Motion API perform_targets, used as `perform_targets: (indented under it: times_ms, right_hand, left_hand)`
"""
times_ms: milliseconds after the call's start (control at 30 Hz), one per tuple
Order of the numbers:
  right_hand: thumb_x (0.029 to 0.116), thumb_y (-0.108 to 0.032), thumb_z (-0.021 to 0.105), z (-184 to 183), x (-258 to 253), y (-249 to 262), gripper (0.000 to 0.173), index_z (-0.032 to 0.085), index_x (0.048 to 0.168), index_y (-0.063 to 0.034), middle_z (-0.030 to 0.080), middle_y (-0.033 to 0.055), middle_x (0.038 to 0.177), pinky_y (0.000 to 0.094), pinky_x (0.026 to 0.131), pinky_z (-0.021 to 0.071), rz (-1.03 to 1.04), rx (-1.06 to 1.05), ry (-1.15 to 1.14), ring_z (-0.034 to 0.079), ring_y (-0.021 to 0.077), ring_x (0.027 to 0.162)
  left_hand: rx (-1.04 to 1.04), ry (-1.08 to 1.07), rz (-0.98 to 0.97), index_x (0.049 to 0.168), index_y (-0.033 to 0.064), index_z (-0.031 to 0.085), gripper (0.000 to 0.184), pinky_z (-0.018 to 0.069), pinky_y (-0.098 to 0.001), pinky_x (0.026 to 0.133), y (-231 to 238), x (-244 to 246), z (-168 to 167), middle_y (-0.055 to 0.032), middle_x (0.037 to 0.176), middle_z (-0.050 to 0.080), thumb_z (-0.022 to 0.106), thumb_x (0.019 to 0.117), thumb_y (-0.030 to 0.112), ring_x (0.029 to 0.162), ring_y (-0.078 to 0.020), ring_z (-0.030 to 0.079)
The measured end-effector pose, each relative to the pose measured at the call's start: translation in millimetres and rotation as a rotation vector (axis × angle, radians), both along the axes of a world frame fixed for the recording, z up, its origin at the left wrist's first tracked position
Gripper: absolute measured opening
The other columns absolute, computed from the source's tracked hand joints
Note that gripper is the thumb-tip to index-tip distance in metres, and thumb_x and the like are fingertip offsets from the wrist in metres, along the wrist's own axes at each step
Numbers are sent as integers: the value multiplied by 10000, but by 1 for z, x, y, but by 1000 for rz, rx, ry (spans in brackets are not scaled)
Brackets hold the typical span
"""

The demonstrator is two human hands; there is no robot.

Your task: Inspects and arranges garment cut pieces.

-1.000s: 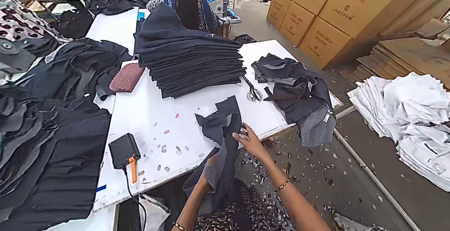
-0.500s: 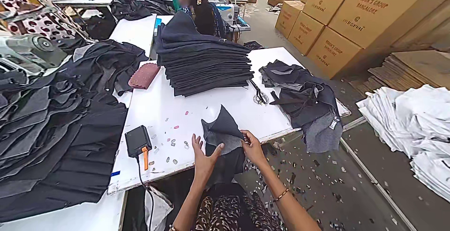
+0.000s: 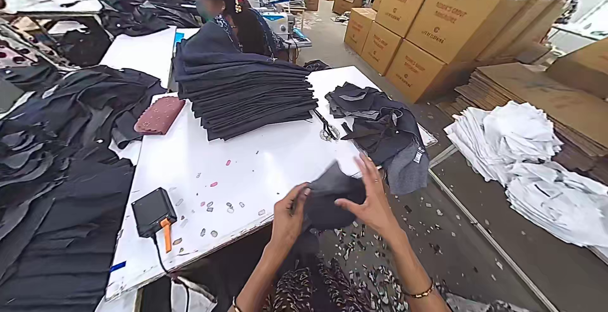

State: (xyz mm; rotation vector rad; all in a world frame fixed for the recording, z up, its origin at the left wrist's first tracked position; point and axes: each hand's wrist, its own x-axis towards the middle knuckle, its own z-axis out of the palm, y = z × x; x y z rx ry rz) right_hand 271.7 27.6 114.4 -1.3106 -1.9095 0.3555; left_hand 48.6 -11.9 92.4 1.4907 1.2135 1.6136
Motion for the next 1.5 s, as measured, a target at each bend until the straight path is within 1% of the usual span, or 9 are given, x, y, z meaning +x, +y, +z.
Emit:
perform_targets:
  times_ms: [100,267,700,800,900,1000,1133,1333,1500]
  right_hand:
    - [724,-48,776,-8,-2,-1,461,752,1182,-91,691,153,1293,760,1048,354,-69,44,-222,603,426,1261]
    - [797,112,670,-16,48,0,303,767,1054,-15,718,250,1095,698,806,502,-400,-118,-204,689,478,989]
    - [931,-252,735,54,44,111,343,636,776,37,572,98,689,458,674,434,-121,-220,-90,532,191,659]
    - [1005,-309,643,41,-9,178,380,672,879,48,649,149,759,510,736,509,-28,-380,-179,636,262,708]
    - [1031,-173,598,3,-72,237,245,681,1088,50,730,193,1013,485,883,564,-46,-355,65,722,275,932]
    - [967,-307,685,-40,-115,230,786,323,1551,75,297,310,1609,549,1217,294,166,-304,25,326,412,1496]
    - [814,-762,635,-109,-128,111,1165,267,1600,15,214,227,1676,639,1234,178,493,-405,-435,204,386,1557]
    - [532,-20,831,-148,-72,45,811,672,1318,-137,606,100,1438,594,930,513,497,-129,-528,598,368,1282]
    - [982,-163,614,-85,-68,98,227,777,1092,-50,758,147,1101,560,895,565,516,-528,-403,731,333,1031]
  left_hand:
    - [149,71,-160,1101,-9,744,245,551,-213,950,-10,5,9,-56,1067,769,526,1024,70,1005,-23,705]
    - [166,34,-40,1083,37,747,230,549,-174,932,-22,-39,12,12,1054,768,540,1042,130,991,21,692]
    - [-465,204,394,1019,-10,739,177,532,-240,693,-37,-224,24,-18,849,726,738,890,111,696,1,619]
    - [-664,331,449,1150,-16,707,251,487,-367,551,6,-261,8,-115,769,671,643,1011,183,538,-146,538]
    - [-543,413,608,1295,-34,639,316,500,-618,966,59,-264,-10,-262,1186,691,548,1055,149,1062,-402,689]
    - [-444,671,323,1511,-52,413,716,241,-681,1186,77,-220,-45,-336,1587,315,704,953,288,1478,-522,289]
    - [-727,969,-144,1640,119,224,1222,59,-693,1213,22,-139,-106,-203,1705,92,799,720,681,1575,-404,67]
    - [-488,1218,269,1509,185,529,1000,431,-704,973,-48,-119,-140,-164,1547,491,802,607,-150,1364,-456,512]
    - [-775,897,-74,1323,140,705,435,405,-666,1040,-30,-148,-76,-126,1431,616,589,926,5,1313,-413,568]
